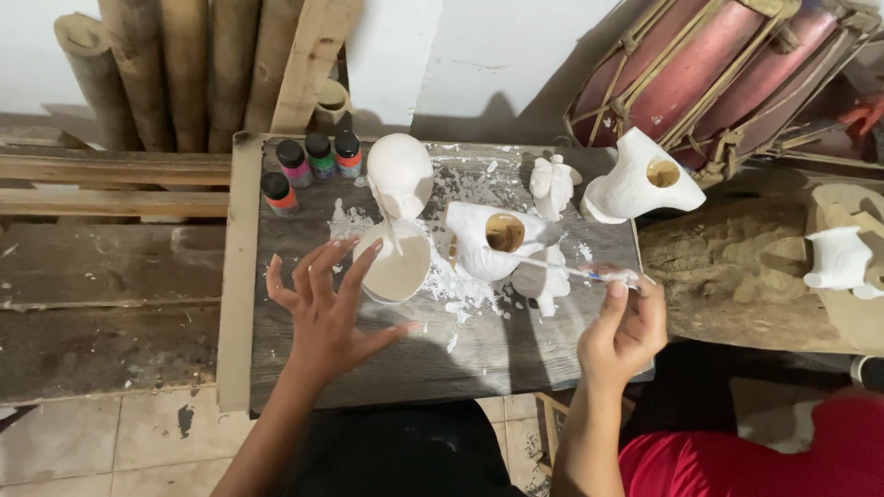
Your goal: The person paints the interior and exterior surfaces of a white ceramic object with white paint using a brush. They repeatedly dip the brush into a container of paint and apply it to the object, rotating it to cover different areas.
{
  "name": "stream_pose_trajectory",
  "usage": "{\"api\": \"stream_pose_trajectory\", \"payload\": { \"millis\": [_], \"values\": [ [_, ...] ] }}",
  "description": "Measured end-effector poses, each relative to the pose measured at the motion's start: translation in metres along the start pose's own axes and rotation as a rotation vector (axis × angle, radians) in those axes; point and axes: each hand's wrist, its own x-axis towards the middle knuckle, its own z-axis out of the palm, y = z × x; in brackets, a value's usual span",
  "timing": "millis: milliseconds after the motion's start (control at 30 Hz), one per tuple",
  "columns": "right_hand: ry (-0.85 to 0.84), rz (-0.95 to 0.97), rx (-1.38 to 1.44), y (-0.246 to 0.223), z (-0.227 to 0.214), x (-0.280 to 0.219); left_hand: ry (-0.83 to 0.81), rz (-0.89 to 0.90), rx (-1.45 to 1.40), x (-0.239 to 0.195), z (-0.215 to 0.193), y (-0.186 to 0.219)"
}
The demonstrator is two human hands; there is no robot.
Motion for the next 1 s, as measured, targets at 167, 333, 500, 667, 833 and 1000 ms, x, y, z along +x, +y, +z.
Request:
{"api": "stream_pose_trajectory", "payload": {
  "millis": [167,333,500,667,833,1000],
  "values": [
    [-0.032,0.017,-0.038,0.01,-0.01,-0.01,-0.002,-0.014,0.027,0.001,0.003,0.008],
    [-0.075,0.026,-0.035,0.022,-0.02,-0.03,0.004,-0.029,0.047,0.001,0.004,0.014],
    [-0.058,-0.08,0.056,0.012,-0.007,-0.01,0.015,-0.04,0.048,-0.001,0.007,0.02],
    [-0.143,-0.121,0.077,0.01,-0.013,-0.017,0.037,-0.055,0.084,-0.002,0.009,0.027],
    [-0.157,-0.186,0.068,0.009,-0.007,-0.006,0.054,-0.08,0.092,-0.007,0.014,0.028],
    [-0.164,-0.276,0.044,0.004,0.0,0.01,0.064,-0.088,0.076,-0.009,0.021,0.028]
  ]
}}
